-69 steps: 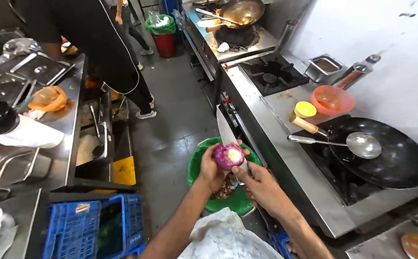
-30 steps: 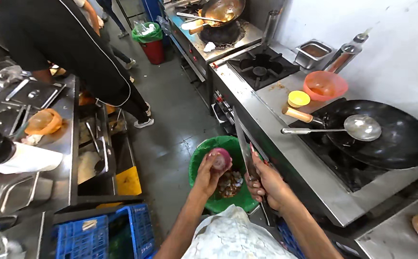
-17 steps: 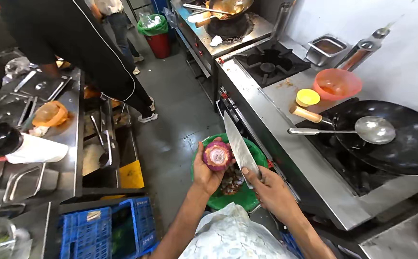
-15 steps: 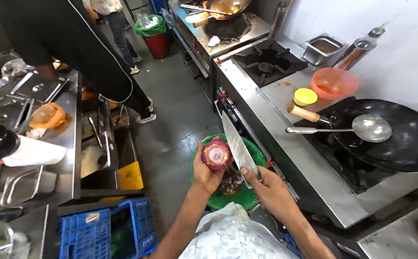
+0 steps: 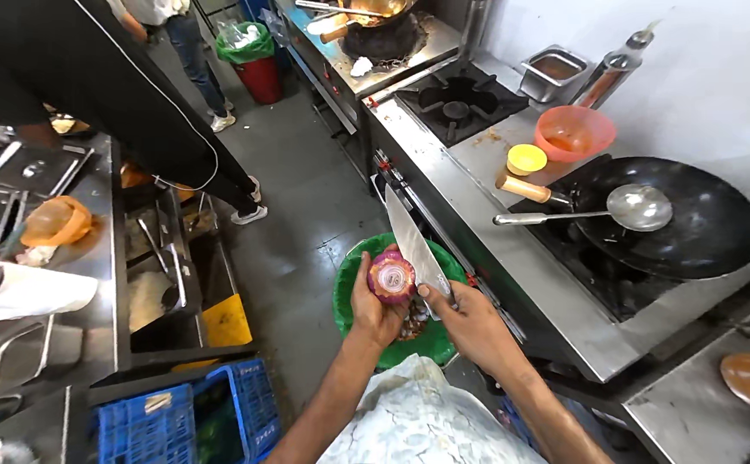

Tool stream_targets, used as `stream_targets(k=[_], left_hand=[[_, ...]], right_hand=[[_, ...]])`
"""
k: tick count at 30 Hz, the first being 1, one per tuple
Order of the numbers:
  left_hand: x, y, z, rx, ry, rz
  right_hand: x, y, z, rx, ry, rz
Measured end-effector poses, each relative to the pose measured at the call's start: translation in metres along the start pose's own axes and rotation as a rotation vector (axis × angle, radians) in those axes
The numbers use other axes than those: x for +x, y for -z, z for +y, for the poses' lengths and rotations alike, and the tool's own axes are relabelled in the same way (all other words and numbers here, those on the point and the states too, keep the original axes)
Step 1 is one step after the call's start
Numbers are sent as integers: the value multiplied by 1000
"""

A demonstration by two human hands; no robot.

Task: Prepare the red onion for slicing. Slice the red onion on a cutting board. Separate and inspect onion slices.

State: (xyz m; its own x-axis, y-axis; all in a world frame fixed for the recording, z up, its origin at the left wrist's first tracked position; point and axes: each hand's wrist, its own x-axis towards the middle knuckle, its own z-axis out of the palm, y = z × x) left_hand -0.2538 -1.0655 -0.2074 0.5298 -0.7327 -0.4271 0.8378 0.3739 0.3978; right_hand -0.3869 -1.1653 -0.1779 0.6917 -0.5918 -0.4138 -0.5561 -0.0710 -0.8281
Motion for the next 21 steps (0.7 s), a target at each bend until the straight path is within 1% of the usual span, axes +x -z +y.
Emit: stream_targets(k=[5, 7, 9, 12, 13, 16, 17, 18, 20, 21], left_hand=[[4, -6, 4, -60, -74, 60], [3, -8, -4, -38, -88, 90], [3, -6, -17, 33, -65, 86], [7, -2, -21, 71, -8, 14], [8, 1, -16, 97, 20, -20], [10, 11, 4, 197, 165, -201], [11, 11, 7, 199, 183, -219], [11, 10, 7, 188, 176, -196], [7, 3, 2, 164, 118, -79], [7, 1, -1, 143, 89, -46]], right_hand=[[-16, 3, 5, -73, 43, -24], [-18, 2, 7, -80, 37, -21], [-14, -2, 5, -72, 43, -21], [-6, -5, 3, -36, 33, -46], [-4, -4, 4, -14, 30, -61], [-3, 2, 4, -22, 34, -80], [-4, 2, 4, -39, 41, -84], [-6, 1, 5, -50, 54, -83], [-10, -1, 5, -68, 87, -71], [-12, -1, 6, -78, 109, -60]])
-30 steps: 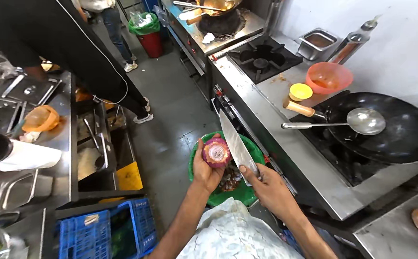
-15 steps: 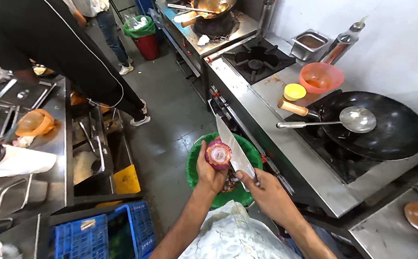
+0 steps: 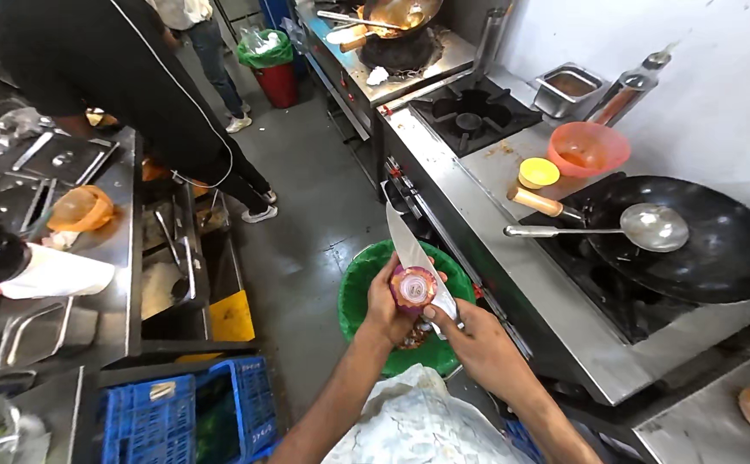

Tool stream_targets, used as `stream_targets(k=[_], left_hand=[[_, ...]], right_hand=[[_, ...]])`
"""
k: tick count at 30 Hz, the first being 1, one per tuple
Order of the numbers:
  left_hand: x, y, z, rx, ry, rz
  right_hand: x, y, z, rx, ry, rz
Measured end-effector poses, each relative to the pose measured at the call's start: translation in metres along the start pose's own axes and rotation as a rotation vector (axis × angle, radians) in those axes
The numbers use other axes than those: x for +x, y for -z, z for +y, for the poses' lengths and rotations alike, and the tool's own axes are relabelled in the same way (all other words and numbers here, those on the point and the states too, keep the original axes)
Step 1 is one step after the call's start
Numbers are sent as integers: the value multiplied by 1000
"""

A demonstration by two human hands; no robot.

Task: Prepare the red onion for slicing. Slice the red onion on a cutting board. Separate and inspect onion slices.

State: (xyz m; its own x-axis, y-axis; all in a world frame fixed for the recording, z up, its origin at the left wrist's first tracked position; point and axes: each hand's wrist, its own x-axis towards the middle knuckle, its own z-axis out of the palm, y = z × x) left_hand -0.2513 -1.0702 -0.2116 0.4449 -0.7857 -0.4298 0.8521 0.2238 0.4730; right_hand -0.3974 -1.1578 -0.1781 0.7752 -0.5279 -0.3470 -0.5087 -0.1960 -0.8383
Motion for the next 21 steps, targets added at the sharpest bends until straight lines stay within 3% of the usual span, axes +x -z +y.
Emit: stream_targets(k=[6, 13, 16, 21], left_hand=[[-7, -8, -8, -54, 9, 15], [-10, -19, 11, -75, 13, 102], [-7, -20, 17, -60, -27, 70], [-3, -24, -7, -4, -44, 37]], right_hand=[[-14, 6, 2, -36, 39, 27], [-28, 10, 0, -144, 84, 73], [-32, 9, 7, -53, 64, 31], [-21, 9, -2, 5, 6, 11]])
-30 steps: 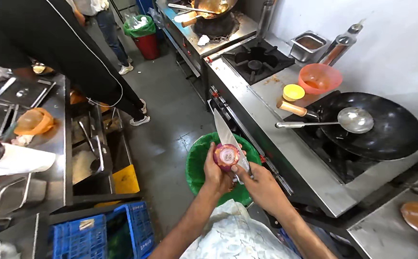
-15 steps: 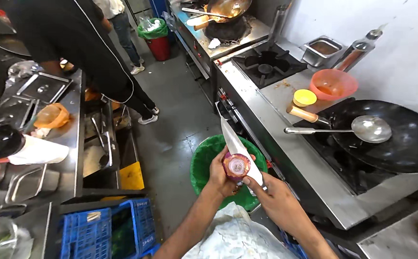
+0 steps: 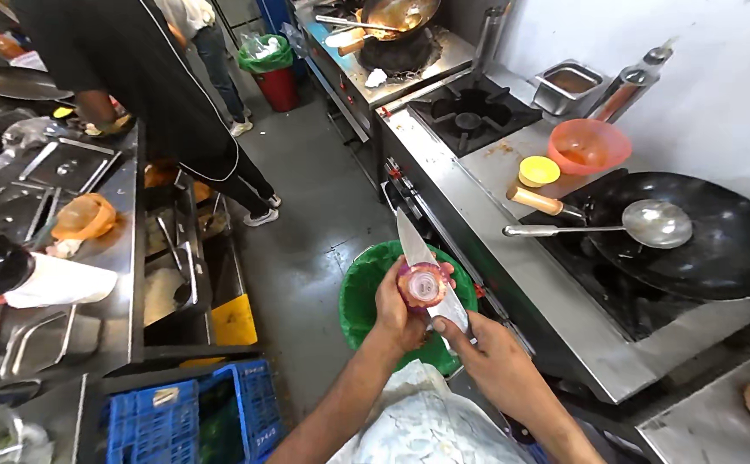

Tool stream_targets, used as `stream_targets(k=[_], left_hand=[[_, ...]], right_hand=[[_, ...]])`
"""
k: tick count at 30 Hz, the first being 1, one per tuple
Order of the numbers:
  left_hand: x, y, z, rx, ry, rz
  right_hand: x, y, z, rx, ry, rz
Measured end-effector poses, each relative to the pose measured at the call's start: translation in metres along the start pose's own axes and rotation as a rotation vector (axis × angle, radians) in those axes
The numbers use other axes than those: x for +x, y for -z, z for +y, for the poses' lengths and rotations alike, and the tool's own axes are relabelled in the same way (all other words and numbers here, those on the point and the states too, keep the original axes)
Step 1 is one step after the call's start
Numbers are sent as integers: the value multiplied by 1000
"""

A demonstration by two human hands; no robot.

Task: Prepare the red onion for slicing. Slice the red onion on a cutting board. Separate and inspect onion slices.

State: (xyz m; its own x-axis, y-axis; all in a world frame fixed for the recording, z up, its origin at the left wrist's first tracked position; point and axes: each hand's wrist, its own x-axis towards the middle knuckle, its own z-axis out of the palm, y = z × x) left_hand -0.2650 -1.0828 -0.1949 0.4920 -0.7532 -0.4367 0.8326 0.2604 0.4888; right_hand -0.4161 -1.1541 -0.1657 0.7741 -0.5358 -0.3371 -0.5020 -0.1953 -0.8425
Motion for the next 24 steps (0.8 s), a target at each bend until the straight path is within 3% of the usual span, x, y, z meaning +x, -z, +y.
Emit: stream_targets(k=[6, 10, 13, 18, 21, 24], left_hand=[[4, 3, -25, 76, -88, -39], [12, 13, -15, 116, -40, -152], [11, 8, -10, 83, -24, 4], [10, 5, -22, 251, -115, 76], [9, 12, -24, 457, -225, 57], [10, 37, -11, 544, -207, -122]], right_hand=[[22, -9, -7, 134, -130, -93], [28, -8, 3, 275, -145, -144], [26, -11, 5, 357, -150, -142], [32, -14, 1, 428, -210, -116], [40, -16, 6, 479, -199, 3], [50, -14, 18, 261, -28, 284]])
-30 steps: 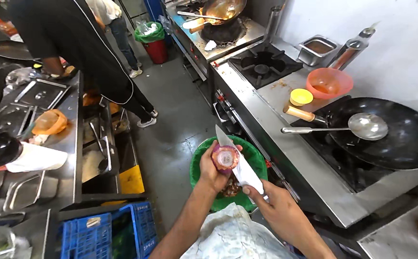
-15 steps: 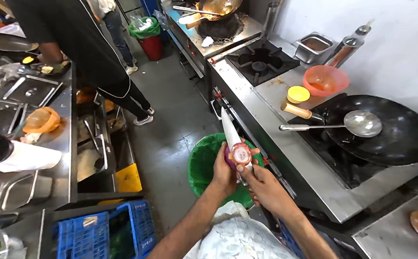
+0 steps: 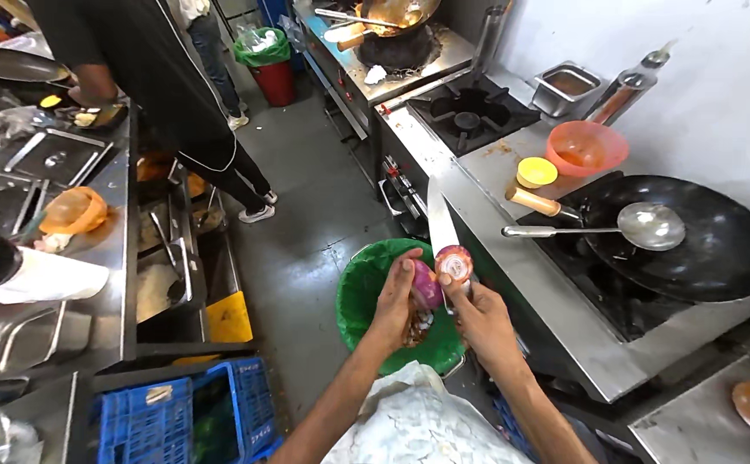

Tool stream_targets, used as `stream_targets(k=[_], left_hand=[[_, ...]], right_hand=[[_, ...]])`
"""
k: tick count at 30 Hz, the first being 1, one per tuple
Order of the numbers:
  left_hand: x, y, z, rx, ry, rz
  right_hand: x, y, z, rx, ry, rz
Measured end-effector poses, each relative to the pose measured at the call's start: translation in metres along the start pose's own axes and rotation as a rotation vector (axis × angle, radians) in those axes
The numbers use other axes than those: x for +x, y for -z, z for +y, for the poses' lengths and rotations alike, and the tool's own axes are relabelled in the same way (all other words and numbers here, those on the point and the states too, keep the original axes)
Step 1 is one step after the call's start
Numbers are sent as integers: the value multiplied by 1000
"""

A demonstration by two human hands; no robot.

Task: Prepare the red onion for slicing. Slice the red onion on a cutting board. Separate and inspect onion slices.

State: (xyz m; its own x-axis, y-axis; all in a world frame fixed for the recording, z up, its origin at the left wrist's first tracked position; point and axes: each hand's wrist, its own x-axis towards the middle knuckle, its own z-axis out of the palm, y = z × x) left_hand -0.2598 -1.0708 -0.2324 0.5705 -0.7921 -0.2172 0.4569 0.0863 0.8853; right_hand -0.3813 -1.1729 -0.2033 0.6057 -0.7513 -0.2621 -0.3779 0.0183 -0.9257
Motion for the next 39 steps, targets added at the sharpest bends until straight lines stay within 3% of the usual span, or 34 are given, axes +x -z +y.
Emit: stream_targets(k=[4, 7, 11, 16, 25, 39], left_hand=[[-10, 26, 6, 208, -63, -50], [-11, 39, 4, 440, -192, 28], [-10, 53, 1, 544, -295, 222], [-13, 61, 1, 482, -385, 256], [-22, 47, 11, 503, -634, 219], [-30, 54, 5, 503, -602, 240]], right_hand=[[8, 3, 14, -368, 324, 324], [-1, 5, 16, -486, 452, 359], [-15, 9, 16, -456, 544, 332], [-4, 17, 18, -585, 515, 264], [22, 7, 35, -665, 508, 389], [27, 17, 57, -800, 232, 355]])
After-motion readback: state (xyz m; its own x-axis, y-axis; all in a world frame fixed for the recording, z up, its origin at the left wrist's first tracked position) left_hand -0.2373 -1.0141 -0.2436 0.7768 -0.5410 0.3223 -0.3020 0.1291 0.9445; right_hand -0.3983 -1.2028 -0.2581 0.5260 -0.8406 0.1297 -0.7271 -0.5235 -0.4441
